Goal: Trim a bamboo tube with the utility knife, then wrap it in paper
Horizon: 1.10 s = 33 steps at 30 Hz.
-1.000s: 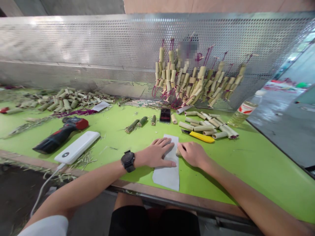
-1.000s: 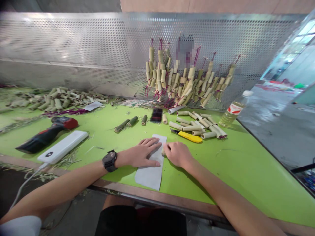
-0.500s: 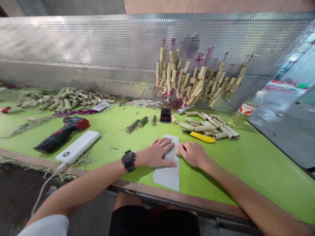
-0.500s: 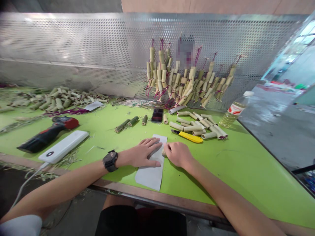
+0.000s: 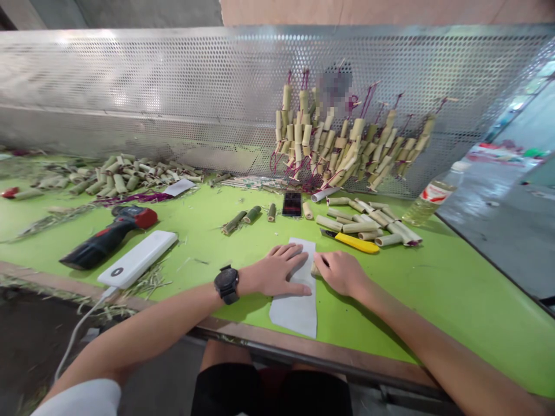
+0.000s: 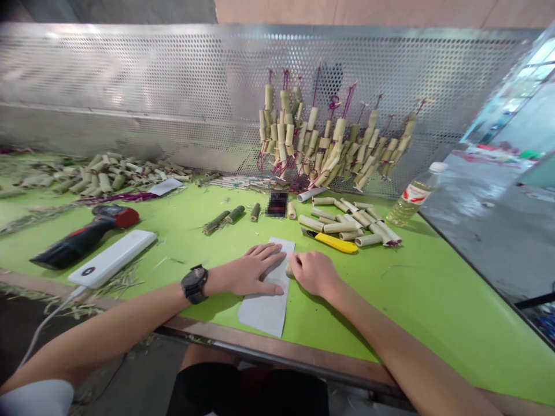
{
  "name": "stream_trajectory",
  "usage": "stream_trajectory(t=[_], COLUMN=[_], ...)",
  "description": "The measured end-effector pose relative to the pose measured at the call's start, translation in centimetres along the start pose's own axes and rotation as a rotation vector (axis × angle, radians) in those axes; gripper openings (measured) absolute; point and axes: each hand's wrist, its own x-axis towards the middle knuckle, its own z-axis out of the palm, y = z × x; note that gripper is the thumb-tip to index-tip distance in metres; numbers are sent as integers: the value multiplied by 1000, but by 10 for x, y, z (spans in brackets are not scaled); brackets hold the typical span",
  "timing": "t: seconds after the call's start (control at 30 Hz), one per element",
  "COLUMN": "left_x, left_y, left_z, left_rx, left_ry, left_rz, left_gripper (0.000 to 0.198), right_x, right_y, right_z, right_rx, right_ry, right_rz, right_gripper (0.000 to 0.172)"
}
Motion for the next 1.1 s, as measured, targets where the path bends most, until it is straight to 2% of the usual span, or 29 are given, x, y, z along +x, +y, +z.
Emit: stream_trajectory(t=[0.67,1.1], left_x=[0,0], left_y=[0,0], left_z=[1,-1], left_rx=[-3,9], left_ry=[31,-21], left_rz=[9,-3], left_gripper=[100,104], right_x=[0,1], right_y=[-1,0], right_z=[-1,2], right_rx=[13,31], right_ry=[-8,10], right_rz=[5,8], right_gripper=[55,54])
